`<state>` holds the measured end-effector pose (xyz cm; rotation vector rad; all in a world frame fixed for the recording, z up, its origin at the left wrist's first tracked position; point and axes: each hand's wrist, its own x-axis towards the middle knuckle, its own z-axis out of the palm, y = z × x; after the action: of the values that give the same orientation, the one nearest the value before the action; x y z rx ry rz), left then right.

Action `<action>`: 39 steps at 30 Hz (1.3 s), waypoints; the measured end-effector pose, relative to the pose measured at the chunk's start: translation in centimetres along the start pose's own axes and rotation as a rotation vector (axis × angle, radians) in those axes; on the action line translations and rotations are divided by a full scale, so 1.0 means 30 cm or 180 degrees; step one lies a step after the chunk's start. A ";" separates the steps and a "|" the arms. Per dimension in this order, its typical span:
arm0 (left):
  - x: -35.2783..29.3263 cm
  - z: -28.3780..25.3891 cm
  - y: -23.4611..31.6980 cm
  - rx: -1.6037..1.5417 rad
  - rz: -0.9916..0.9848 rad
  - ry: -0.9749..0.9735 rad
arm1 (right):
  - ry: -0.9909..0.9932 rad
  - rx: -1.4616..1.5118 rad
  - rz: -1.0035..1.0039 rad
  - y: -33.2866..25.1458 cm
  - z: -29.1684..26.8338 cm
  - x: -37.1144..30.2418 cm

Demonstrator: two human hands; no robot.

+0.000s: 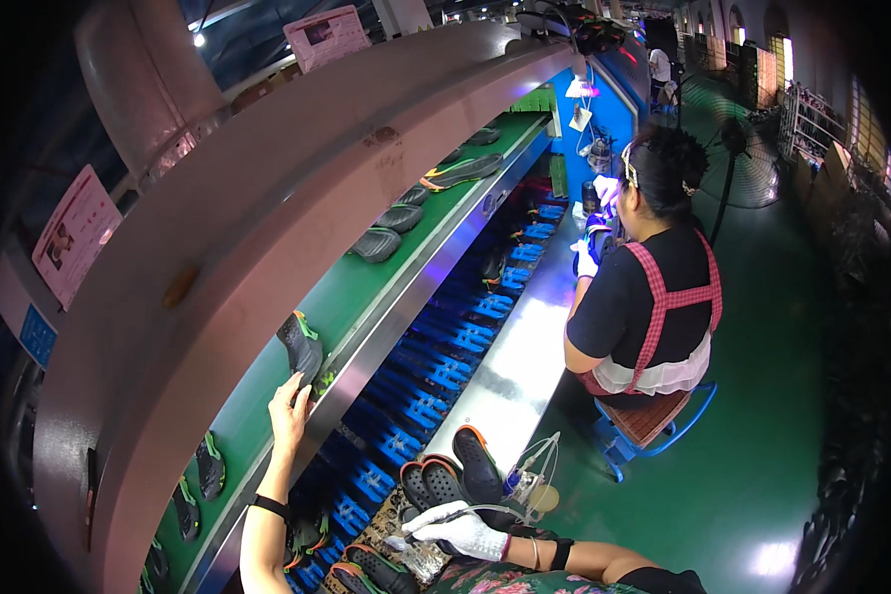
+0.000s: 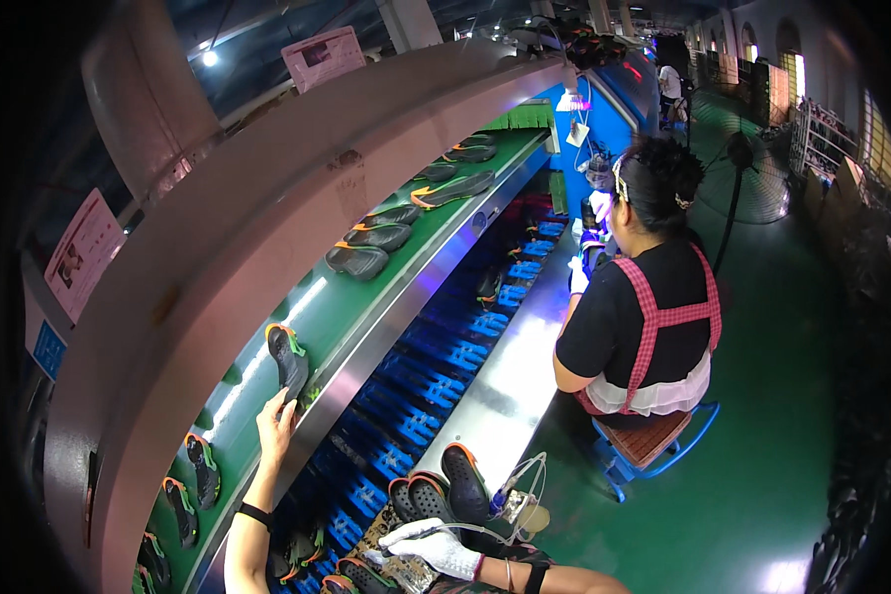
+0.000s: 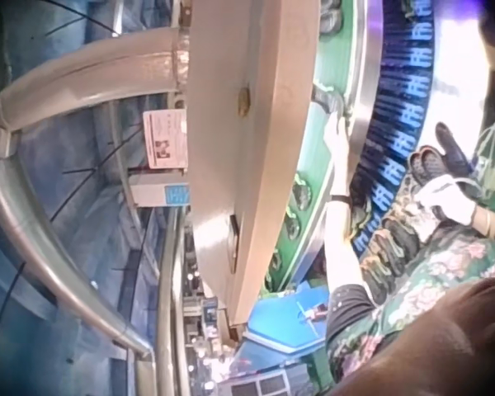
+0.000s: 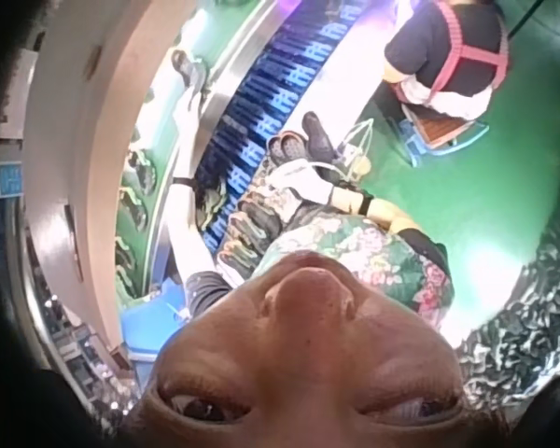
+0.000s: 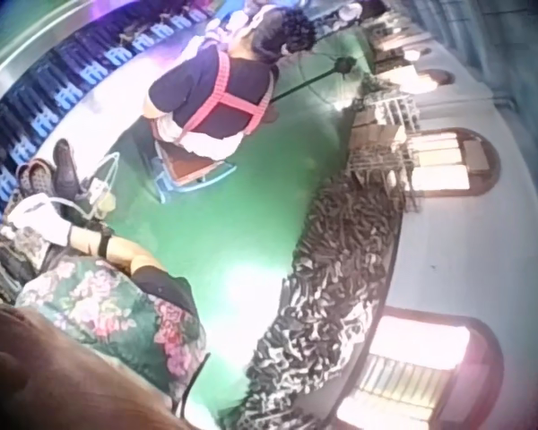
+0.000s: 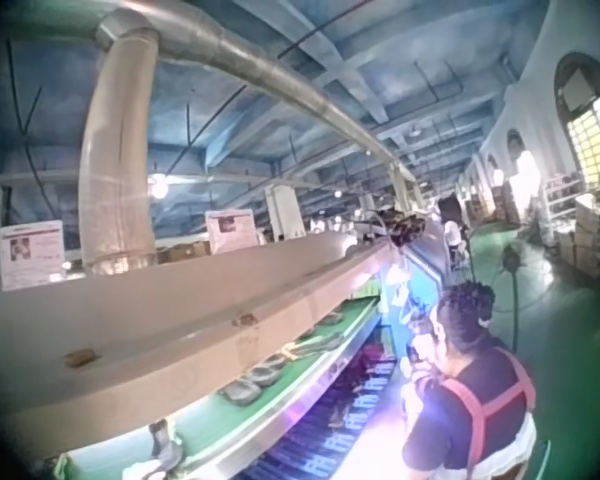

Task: Applying adhesive to the bottom of shoe soles using a brush and cloth on a factory assembly line.

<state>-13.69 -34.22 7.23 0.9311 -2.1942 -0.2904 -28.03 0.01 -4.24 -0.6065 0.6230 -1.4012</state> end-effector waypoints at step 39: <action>0.308 0.260 1.044 -0.1245 0.1595 -0.1688 | 0.0269 0.0358 0.0093 0.007 0.001 0.015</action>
<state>-40.27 -18.88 20.81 0.0718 -2.6157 -0.7520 -27.84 -0.42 -4.38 -0.4490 0.6133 -1.4300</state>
